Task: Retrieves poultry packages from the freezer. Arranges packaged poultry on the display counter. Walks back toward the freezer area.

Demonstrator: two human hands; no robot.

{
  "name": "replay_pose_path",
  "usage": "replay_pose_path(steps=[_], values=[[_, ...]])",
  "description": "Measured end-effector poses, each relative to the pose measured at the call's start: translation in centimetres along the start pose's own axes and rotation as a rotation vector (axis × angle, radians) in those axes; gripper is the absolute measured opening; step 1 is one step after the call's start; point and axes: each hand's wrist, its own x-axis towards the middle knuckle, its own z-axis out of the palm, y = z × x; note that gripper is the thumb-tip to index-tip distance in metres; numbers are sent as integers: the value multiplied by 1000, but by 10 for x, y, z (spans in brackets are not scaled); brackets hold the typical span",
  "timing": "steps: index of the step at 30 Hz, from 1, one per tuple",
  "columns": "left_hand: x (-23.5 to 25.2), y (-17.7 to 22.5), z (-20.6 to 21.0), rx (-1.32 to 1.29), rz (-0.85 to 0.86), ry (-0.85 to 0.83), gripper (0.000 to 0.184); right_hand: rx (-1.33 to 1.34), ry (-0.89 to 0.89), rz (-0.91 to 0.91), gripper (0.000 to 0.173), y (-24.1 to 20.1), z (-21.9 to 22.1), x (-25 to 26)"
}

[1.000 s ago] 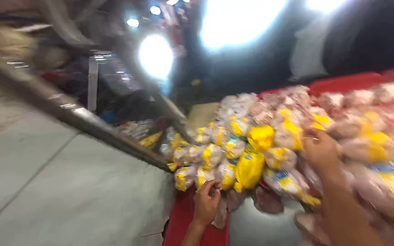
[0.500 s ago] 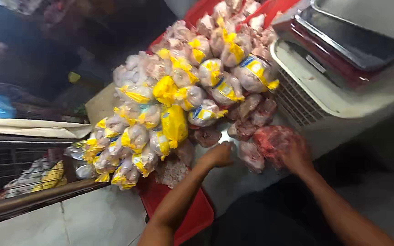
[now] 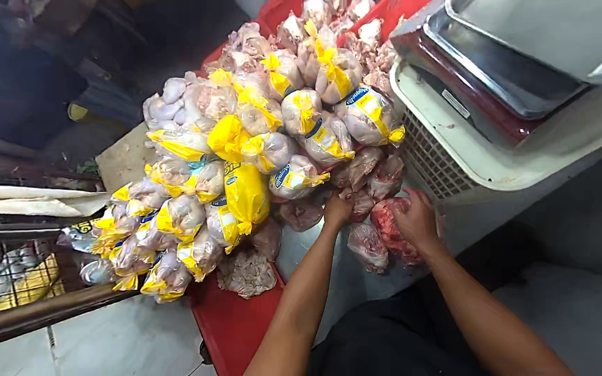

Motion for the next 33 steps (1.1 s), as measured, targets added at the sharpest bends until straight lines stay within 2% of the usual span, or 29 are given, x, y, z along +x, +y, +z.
replay_pose_path(steps=[3,5,6,8,10,12,15,17,20,22,24,26,28,30,33], values=[[-16,-30,6,-200,-39,-6,60,1,-129,208,69,7,31,69],[-23,-67,4,-600,-69,-27,49,101,-127,292,88,19,53,109],[-32,-84,2,-899,-94,-74,44,133,-112,298,97,17,54,113],[-56,-94,-15,-1375,-94,-183,41,107,-92,188,100,14,49,100],[-81,-74,-64,-1577,89,-215,46,-9,-121,77,96,15,57,82],[-92,-35,-144,-1446,360,-87,43,-135,-169,62,97,17,68,71],[-53,18,-283,-1039,630,307,24,-191,-202,92,89,15,74,79],[-7,55,-355,-838,656,541,23,-188,-196,96,81,14,71,80],[87,98,-425,-684,527,769,33,-168,-167,92,71,15,66,74],[155,105,-446,-467,391,819,42,-169,-154,88,70,21,66,73],[210,99,-444,-131,260,748,51,-159,-163,82,70,19,63,71],[255,76,-433,257,178,501,56,-166,-213,80,69,2,43,68],[291,58,-432,521,164,267,51,-156,-308,86,68,-37,1,62],[288,46,-436,490,241,196,45,-27,-401,69,64,-78,-53,50],[231,35,-439,185,342,250,45,410,-490,-26,56,-136,-112,47]])
